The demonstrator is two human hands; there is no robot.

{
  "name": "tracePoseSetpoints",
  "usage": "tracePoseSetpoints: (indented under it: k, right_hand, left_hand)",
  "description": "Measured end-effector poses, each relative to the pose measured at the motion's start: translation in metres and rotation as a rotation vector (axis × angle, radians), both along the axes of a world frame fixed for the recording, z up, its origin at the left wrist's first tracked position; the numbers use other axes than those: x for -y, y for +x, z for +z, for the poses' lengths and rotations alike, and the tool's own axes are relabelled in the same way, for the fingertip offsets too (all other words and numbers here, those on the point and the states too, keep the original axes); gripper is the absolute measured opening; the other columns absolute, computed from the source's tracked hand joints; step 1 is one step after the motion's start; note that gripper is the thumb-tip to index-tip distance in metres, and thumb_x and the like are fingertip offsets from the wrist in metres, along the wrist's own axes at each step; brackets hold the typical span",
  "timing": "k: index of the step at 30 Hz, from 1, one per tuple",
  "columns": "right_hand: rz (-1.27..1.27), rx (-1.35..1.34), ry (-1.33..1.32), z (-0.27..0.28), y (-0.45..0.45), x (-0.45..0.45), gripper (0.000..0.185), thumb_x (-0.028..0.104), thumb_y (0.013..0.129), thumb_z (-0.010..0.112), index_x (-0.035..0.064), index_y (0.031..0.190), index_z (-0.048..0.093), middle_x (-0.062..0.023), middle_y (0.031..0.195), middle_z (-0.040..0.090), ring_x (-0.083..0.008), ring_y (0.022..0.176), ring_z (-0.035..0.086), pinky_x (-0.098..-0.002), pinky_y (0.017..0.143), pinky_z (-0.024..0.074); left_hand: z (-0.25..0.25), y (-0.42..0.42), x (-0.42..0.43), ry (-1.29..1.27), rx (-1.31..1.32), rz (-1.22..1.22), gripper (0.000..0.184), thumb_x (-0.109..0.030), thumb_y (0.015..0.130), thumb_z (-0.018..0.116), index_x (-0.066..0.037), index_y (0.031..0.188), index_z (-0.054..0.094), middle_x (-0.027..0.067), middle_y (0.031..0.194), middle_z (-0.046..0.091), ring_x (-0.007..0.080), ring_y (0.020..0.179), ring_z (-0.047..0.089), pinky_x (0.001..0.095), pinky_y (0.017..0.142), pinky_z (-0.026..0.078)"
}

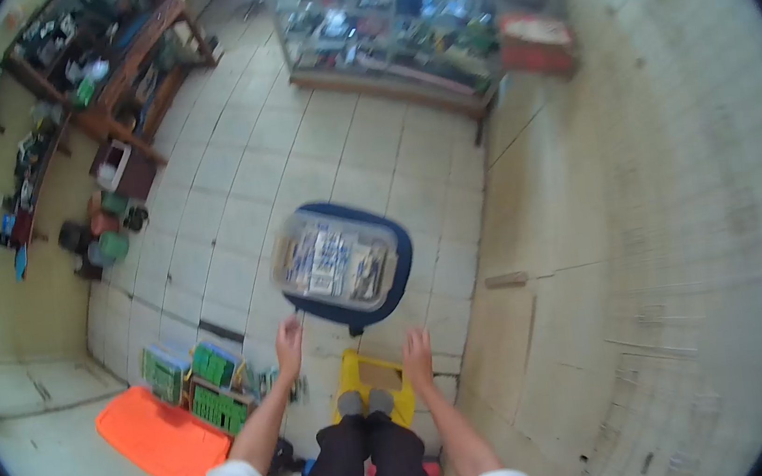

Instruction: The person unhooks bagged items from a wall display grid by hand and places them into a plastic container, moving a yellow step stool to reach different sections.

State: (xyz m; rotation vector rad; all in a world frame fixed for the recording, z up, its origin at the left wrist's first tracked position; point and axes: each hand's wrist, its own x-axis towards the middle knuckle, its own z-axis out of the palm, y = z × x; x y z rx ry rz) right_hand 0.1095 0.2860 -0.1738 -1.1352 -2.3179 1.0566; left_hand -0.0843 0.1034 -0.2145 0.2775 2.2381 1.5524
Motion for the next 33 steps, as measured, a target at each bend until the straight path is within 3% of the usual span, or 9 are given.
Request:
tracePoseSetpoints:
  k: [4, 6, 8, 12, 15, 17, 20, 25, 33]
  right_hand:
    - [-0.185, 0.214, -0.136, 0.059, 0.138, 0.08, 0.016, 0.015, 0.081, 0.046, 0.0021, 0.089, 0.052, -0.0173, 0.08, 0.051, -0.0335, 0.077, 0.05, -0.0398, 0.066, 0.04]
    - [-0.187, 0.358, -0.267, 0.096, 0.19, 0.126, 0.018, 0.018, 0.08, 0.047, 0.0034, 0.088, 0.054, -0.0187, 0.081, 0.055, -0.034, 0.077, 0.053, -0.0394, 0.066, 0.042]
    - [0.022, 0.461, -0.332, 0.075, 0.268, 0.173, 0.026, 0.021, 0.081, 0.049, 0.0045, 0.1, 0.053, -0.0157, 0.081, 0.058, -0.0291, 0.075, 0.056, -0.0352, 0.067, 0.0445]
    - [-0.258, 0.608, -0.566, 0.118, 0.332, 0.226, 0.029, 0.024, 0.081, 0.049, 0.0045, 0.102, 0.052, -0.0133, 0.084, 0.059, -0.0257, 0.076, 0.057, -0.0329, 0.068, 0.0447]
    - [-0.473, 0.499, -0.631, 0.144, 0.35, 0.244, 0.031, 0.025, 0.082, 0.049, 0.0044, 0.104, 0.051, -0.0115, 0.086, 0.059, -0.0232, 0.077, 0.057, -0.0311, 0.068, 0.0449]
    - [-0.601, 0.267, -0.672, 0.174, 0.342, 0.242, 0.032, 0.027, 0.082, 0.049, 0.0044, 0.105, 0.051, -0.0103, 0.088, 0.059, -0.0215, 0.078, 0.057, -0.0299, 0.069, 0.045]
    - [-0.778, -0.212, -0.852, 0.312, 0.287, 0.203, 0.04, 0.031, 0.082, 0.05, 0.0046, 0.112, 0.047, -0.0066, 0.098, 0.057, -0.0148, 0.084, 0.055, -0.0255, 0.074, 0.0435]
    - [-0.555, -0.15, -0.222, 0.536, 0.255, 0.196, 0.034, 0.022, 0.086, 0.045, 0.0068, 0.116, 0.043, -0.008, 0.101, 0.055, -0.0152, 0.092, 0.053, -0.0259, 0.08, 0.0415]
    - [-0.754, -0.112, 0.927, 0.709, 0.308, 0.251, 0.031, 0.006, 0.08, 0.049, 0.0033, 0.111, 0.046, -0.0113, 0.108, 0.048, -0.0217, 0.099, 0.048, -0.0306, 0.085, 0.038]
  left_hand:
    - [0.032, 0.094, 0.085, -0.341, 0.129, -0.139, 0.025, -0.02, 0.076, 0.055, -0.004, 0.096, 0.051, 0.0118, 0.079, 0.058, 0.0245, 0.073, 0.056, 0.0333, 0.066, 0.043]
    - [0.115, 0.12, 0.093, -0.358, 0.108, -0.324, 0.022, -0.015, 0.076, 0.052, -0.004, 0.096, 0.052, 0.0106, 0.076, 0.06, 0.0231, 0.073, 0.058, 0.0337, 0.067, 0.044]
    - [0.117, 0.129, 0.11, -0.284, 0.23, -0.471, 0.02, -0.007, 0.075, 0.049, -0.002, 0.094, 0.053, 0.0103, 0.078, 0.059, 0.0185, 0.069, 0.058, 0.0301, 0.064, 0.045]
    - [0.102, 0.124, 0.107, -0.269, 0.295, -0.547, 0.018, -0.007, 0.074, 0.049, -0.004, 0.091, 0.055, 0.01, 0.073, 0.061, 0.0177, 0.067, 0.06, 0.0274, 0.06, 0.047]
    - [0.13, 0.106, 0.06, -0.303, 0.132, -0.653, 0.017, -0.006, 0.073, 0.05, -0.004, 0.089, 0.056, 0.0096, 0.071, 0.061, 0.0176, 0.067, 0.06, 0.0278, 0.06, 0.047]
    - [0.16, 0.107, 0.012, 0.025, -0.011, -0.759, 0.013, -0.004, 0.075, 0.05, -0.003, 0.087, 0.055, 0.0068, 0.071, 0.059, 0.013, 0.064, 0.057, 0.0254, 0.058, 0.045]
    - [0.314, 0.151, -0.083, 0.386, 0.106, -0.797, 0.008, -0.005, 0.08, 0.048, -0.001, 0.086, 0.052, 0.0018, 0.072, 0.052, 0.0085, 0.065, 0.049, 0.0219, 0.06, 0.04]
    - [0.553, 0.24, -0.149, 1.012, 0.197, -1.173, 0.016, -0.016, 0.084, 0.046, -0.001, 0.089, 0.049, 0.0023, 0.072, 0.049, 0.009, 0.068, 0.046, 0.0219, 0.061, 0.036]
    - [0.732, 0.387, -0.107, 1.696, 0.383, -1.669, 0.021, -0.012, 0.083, 0.044, 0.004, 0.095, 0.047, 0.0098, 0.089, 0.046, 0.0157, 0.082, 0.047, 0.0284, 0.075, 0.038]
